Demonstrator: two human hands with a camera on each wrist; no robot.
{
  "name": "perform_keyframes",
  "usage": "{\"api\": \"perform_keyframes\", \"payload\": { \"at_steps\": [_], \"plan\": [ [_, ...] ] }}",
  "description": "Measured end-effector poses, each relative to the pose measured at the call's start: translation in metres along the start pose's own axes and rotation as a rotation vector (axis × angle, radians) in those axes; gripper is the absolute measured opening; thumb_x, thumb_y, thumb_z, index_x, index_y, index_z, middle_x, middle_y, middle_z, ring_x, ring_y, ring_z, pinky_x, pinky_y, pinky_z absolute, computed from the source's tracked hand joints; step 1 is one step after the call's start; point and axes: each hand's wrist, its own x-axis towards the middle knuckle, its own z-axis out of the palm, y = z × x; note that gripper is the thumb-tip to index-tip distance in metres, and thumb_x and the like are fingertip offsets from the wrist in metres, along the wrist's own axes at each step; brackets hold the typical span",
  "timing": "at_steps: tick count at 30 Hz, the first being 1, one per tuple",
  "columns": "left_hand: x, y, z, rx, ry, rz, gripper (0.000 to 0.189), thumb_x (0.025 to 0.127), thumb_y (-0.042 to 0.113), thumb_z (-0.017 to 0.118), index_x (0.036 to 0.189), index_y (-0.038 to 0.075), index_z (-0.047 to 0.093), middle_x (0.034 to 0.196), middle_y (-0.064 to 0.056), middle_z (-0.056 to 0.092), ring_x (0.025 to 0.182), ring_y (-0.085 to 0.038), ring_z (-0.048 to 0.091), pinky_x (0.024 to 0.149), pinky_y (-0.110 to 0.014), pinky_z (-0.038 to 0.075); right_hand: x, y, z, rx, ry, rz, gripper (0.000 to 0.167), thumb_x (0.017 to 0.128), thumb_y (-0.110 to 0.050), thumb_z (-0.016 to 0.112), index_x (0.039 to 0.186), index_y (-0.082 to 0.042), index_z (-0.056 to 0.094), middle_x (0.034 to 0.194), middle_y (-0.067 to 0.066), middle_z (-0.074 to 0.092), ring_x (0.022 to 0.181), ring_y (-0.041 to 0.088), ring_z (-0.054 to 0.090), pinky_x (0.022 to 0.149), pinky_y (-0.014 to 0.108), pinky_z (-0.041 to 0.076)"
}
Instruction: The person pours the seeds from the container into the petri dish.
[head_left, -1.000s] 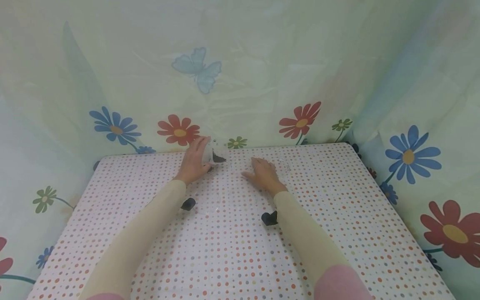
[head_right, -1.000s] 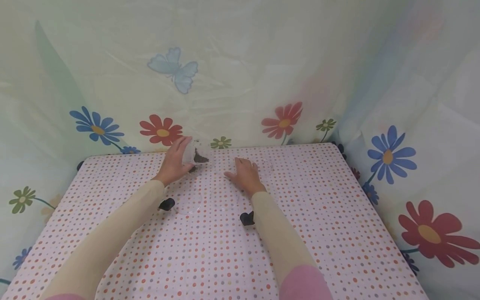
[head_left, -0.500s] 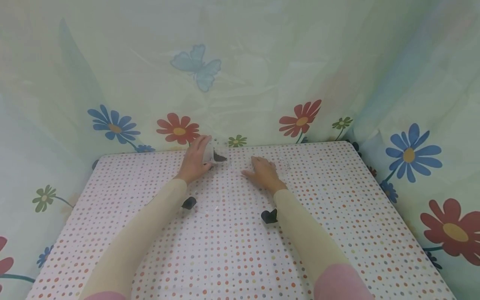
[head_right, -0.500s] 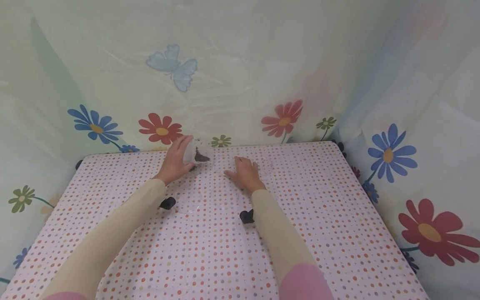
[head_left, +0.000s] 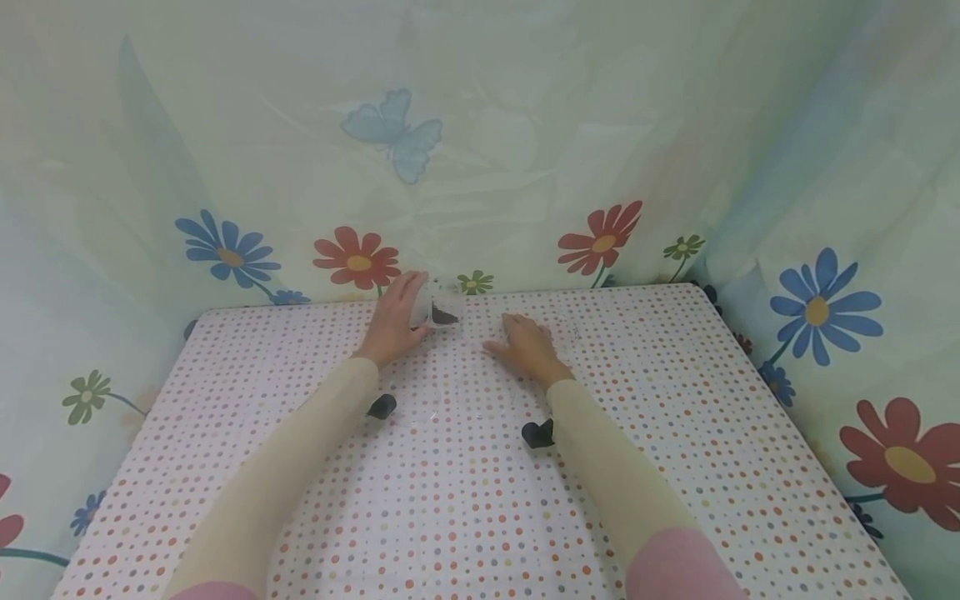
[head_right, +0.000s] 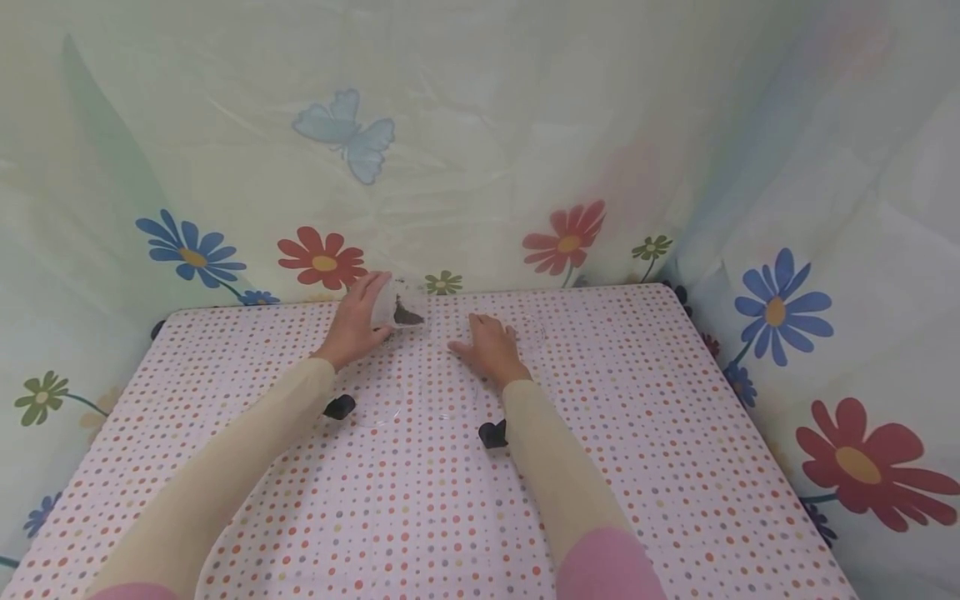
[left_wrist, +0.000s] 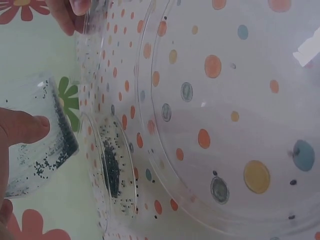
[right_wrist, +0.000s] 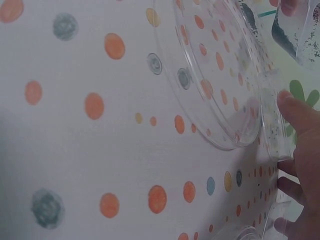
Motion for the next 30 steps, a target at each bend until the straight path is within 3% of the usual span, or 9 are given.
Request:
{"api": "perform_keyframes", "payload": {
  "at_steps": [21, 30],
  "plan": [
    [0.004, 0.013, 0.003, 0.023, -0.032, -0.016, 0.090, 0.078, 0.014, 0.079, 0.151, 0.016, 0.026, 0.153, -0.007, 0.032, 0.142, -0.024, 0.032, 0.118, -0.041, 0.031, 0.000, 0.002, 0.003, 0.029, 0.012, -0.001, 0.074, 0.094, -0.052, 0.054, 0.149, -0.007, 0.033, 0.155, 0.014, 0.036, 0.146, 0.033, 0.029, 0.121, 0.055, 0.018],
    [0.006, 0.014, 0.004, 0.027, -0.026, 0.007, 0.089, 0.078, 0.014, 0.079, 0.151, 0.015, 0.027, 0.152, -0.007, 0.033, 0.142, -0.025, 0.033, 0.117, -0.042, 0.033, 0.001, 0.002, 0.003, 0.016, 0.014, 0.003, 0.075, 0.094, -0.051, 0.054, 0.150, -0.006, 0.033, 0.155, 0.014, 0.036, 0.145, 0.032, 0.029, 0.121, 0.055, 0.019]
  ]
}}
